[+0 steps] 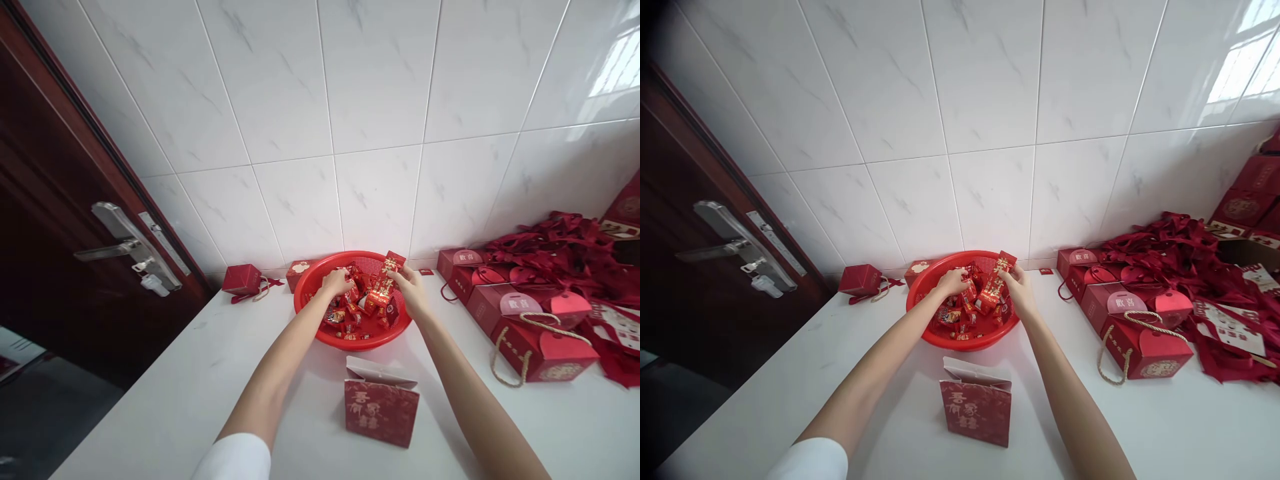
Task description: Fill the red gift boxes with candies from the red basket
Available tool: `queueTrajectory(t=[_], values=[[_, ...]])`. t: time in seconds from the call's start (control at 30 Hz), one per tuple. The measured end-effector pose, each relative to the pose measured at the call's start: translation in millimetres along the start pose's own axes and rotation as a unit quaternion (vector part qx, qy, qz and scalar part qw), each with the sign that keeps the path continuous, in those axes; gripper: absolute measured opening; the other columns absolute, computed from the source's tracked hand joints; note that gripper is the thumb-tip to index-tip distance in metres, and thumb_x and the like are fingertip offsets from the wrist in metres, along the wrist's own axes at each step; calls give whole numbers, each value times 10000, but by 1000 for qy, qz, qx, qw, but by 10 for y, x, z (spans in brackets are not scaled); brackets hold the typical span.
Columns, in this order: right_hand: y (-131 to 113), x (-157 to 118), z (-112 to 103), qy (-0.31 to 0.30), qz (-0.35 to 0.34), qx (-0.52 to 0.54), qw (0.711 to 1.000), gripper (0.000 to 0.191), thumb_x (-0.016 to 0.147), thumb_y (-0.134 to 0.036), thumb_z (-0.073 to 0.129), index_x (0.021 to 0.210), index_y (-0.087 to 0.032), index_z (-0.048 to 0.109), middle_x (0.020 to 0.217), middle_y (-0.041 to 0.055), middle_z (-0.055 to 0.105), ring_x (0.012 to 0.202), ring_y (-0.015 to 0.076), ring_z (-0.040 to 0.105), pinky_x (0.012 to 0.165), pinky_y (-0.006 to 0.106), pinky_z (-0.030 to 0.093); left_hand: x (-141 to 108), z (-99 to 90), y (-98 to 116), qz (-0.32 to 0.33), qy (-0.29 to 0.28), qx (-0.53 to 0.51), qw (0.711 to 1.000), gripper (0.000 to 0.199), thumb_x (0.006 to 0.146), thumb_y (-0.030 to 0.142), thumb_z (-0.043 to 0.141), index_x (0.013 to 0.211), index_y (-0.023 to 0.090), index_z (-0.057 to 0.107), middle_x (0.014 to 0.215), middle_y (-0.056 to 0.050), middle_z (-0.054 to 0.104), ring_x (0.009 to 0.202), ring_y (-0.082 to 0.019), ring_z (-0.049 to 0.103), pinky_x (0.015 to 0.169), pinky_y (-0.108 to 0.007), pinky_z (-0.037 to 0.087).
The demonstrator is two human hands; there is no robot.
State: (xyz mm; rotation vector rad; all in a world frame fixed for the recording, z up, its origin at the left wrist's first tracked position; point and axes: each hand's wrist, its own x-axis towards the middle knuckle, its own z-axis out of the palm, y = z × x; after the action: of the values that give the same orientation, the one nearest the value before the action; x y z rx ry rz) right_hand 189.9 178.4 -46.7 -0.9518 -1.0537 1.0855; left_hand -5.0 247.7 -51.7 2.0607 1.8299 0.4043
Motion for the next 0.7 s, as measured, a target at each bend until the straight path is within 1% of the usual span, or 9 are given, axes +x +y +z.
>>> queueTrajectory(t=[0.03, 0.13, 0.17, 0.23, 0.33, 0.43, 0.57, 0.7], values=[[-1, -1, -3, 0, 2, 0, 1000, 358, 674, -404, 701, 947, -173, 680, 1003, 89, 760, 920, 252, 692, 745, 334, 521, 2, 8, -4, 5, -7, -12, 1000, 98, 785, 203, 576, 779, 213, 673, 822, -59, 739, 840, -253, 695, 733, -303, 495], [3, -2, -8, -4, 0, -3, 1000, 357, 689, -417, 699, 949, -173, 683, 985, 89, 763, 907, 254, 697, 728, 331, 520, 11, 30, -31, 11, -32, -44, 998, 243, 861, 265, 488, 735, 192, 682, 634, -28, 687, 670, -197, 673, 641, -266, 481], [5, -3, -8, -4, -3, -3, 1000, 357, 692, -422, 699, 950, -175, 684, 983, 87, 764, 906, 255, 698, 727, 331, 520, 17, 33, -45, 9, -34, -47, 998, 250, 862, 263, 490, 725, 185, 685, 605, -26, 672, 645, -188, 663, 632, -262, 475], [10, -3, -7, -4, -8, 1, 1000, 356, 689, -425, 704, 946, -179, 686, 983, 85, 765, 908, 254, 699, 730, 332, 523, 32, 29, -77, 2, -23, -42, 999, 199, 834, 227, 531, 722, 183, 689, 615, -32, 671, 665, -188, 660, 648, -263, 468], [12, -4, -3, -5, -9, 14, 1000, 351, 679, -427, 714, 929, -182, 685, 992, 85, 766, 914, 258, 704, 736, 335, 529, 58, 4, -123, -12, 15, -20, 1000, 144, 797, 155, 567, 802, 190, 707, 756, -62, 710, 798, -217, 672, 707, -282, 463], [5, -8, -2, -6, -9, 14, 1000, 337, 677, -428, 711, 909, -187, 676, 986, 82, 768, 911, 264, 708, 746, 348, 535, 72, -12, -144, -17, 33, -1, 999, 236, 779, 102, 571, 945, 188, 715, 919, -98, 730, 942, -251, 667, 769, -302, 470], [-14, -24, -3, -9, -15, 8, 1000, 326, 687, -414, 704, 922, -189, 671, 958, 78, 772, 902, 266, 710, 781, 368, 537, 61, 8, -127, -8, 11, 22, 1000, 379, 738, 58, 599, 1079, 185, 705, 1087, -126, 722, 1089, -270, 643, 851, -298, 476], [-28, -37, -5, -13, -28, -1, 1000, 324, 701, -399, 688, 947, -190, 674, 951, 79, 776, 905, 267, 711, 803, 378, 532, 37, 30, -102, -12, -15, 43, 999, 466, 738, 127, 657, 1193, 225, 674, 1250, -132, 674, 1182, -297, 615, 894, -314, 489]])
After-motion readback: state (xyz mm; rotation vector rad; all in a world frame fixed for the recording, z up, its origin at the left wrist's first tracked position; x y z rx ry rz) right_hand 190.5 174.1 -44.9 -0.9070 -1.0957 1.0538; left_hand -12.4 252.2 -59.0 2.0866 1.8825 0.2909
